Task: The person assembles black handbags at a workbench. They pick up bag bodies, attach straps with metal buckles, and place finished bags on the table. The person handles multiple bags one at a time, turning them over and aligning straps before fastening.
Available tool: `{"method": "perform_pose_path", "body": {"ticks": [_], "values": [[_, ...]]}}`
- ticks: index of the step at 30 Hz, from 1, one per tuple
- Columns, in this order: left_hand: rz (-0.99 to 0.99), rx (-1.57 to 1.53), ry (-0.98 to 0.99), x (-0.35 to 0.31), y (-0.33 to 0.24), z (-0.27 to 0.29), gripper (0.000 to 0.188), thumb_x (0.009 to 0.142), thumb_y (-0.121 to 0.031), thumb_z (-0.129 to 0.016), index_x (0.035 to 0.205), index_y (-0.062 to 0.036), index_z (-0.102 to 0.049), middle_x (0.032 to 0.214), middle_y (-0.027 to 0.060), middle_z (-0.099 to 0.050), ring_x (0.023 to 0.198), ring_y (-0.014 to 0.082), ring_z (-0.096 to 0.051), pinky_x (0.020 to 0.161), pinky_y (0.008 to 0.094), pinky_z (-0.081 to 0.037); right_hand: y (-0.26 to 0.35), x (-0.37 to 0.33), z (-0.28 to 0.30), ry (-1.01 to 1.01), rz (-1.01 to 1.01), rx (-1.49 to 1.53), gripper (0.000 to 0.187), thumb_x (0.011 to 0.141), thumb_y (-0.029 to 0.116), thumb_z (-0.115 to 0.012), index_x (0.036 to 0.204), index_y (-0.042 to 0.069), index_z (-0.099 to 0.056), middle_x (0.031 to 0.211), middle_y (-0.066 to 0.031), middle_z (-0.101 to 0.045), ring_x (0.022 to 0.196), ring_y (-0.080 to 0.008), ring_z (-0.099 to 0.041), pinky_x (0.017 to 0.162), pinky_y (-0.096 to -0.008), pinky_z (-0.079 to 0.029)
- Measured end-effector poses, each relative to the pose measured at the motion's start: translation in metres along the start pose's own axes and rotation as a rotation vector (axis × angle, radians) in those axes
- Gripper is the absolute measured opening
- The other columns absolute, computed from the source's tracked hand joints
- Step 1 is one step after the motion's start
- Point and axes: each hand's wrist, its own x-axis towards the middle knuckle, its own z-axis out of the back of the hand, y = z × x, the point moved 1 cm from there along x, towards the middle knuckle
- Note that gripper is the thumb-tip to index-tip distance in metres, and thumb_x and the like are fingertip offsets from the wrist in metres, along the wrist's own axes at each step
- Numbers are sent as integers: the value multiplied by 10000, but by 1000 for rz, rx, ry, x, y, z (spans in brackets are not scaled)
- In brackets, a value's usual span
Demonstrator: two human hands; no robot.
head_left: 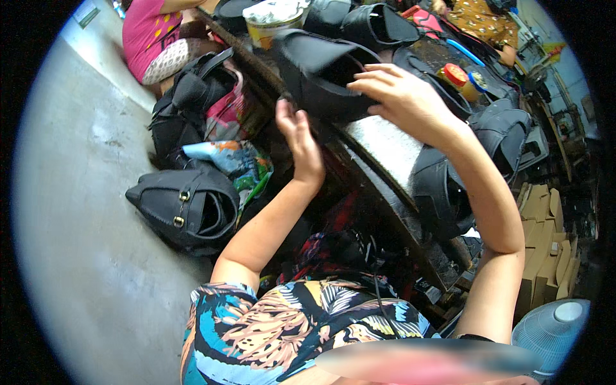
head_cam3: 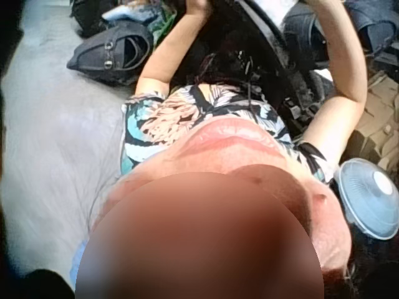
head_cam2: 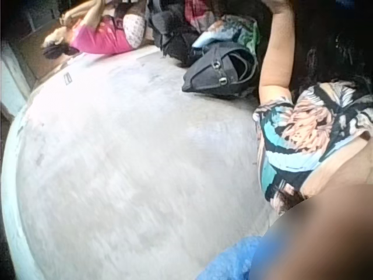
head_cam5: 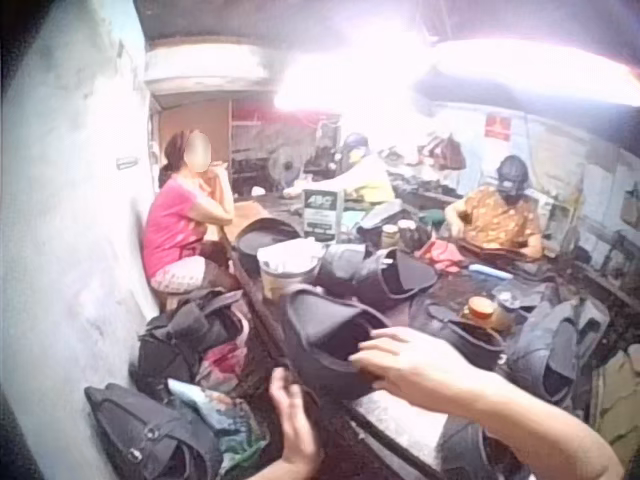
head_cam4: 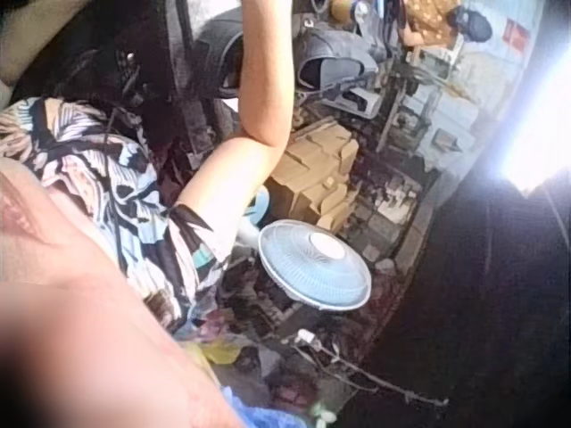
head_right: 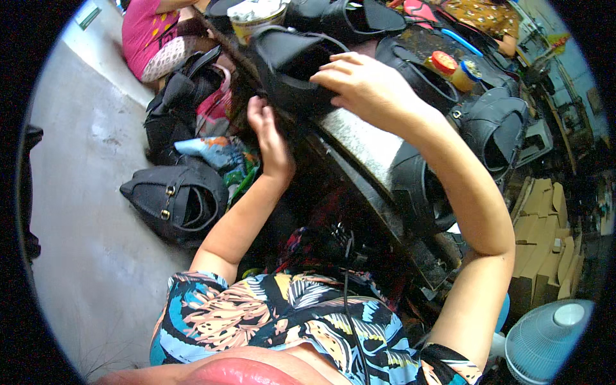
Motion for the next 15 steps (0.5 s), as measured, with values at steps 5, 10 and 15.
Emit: {"method": "perform_pose_path", "body": {"ticks": [5, 10, 15], "values": [[-719, 410, 123, 0, -25, -11, 724, 972, -283, -540, 1526, 29, -194, 1588, 243, -187, 1501, 382, -130, 1215, 517, -111, -4, 1, -21, 255, -4, 12, 438, 860, 125, -678, 1296, 122, -633, 1211, -92, -665, 1157, -280, -606, 967, -385, -508], [-1165, 775, 505, -16, -11, -43, 340, 929, -307, -597, 1223, -138, -621, 1489, 198, -386, 1460, 435, -249, 1184, 604, -149, -78, 26, 4, 99, -280, 623, 193, 938, 180, -666, 1041, 29, -728, 944, -107, -741, 855, -172, -699, 784, -330, -545], [-1224, 566, 991, -24, 13, -77, 350, 864, -214, -616, 1202, -130, -642, 1357, 142, -536, 1328, 351, -464, 1105, 492, -412, -140, 55, -39, -97, -790, 599, 578, 927, 411, -684, 1293, -28, -607, 1201, -156, -691, 1103, -222, -652, 965, -317, -481]]}}
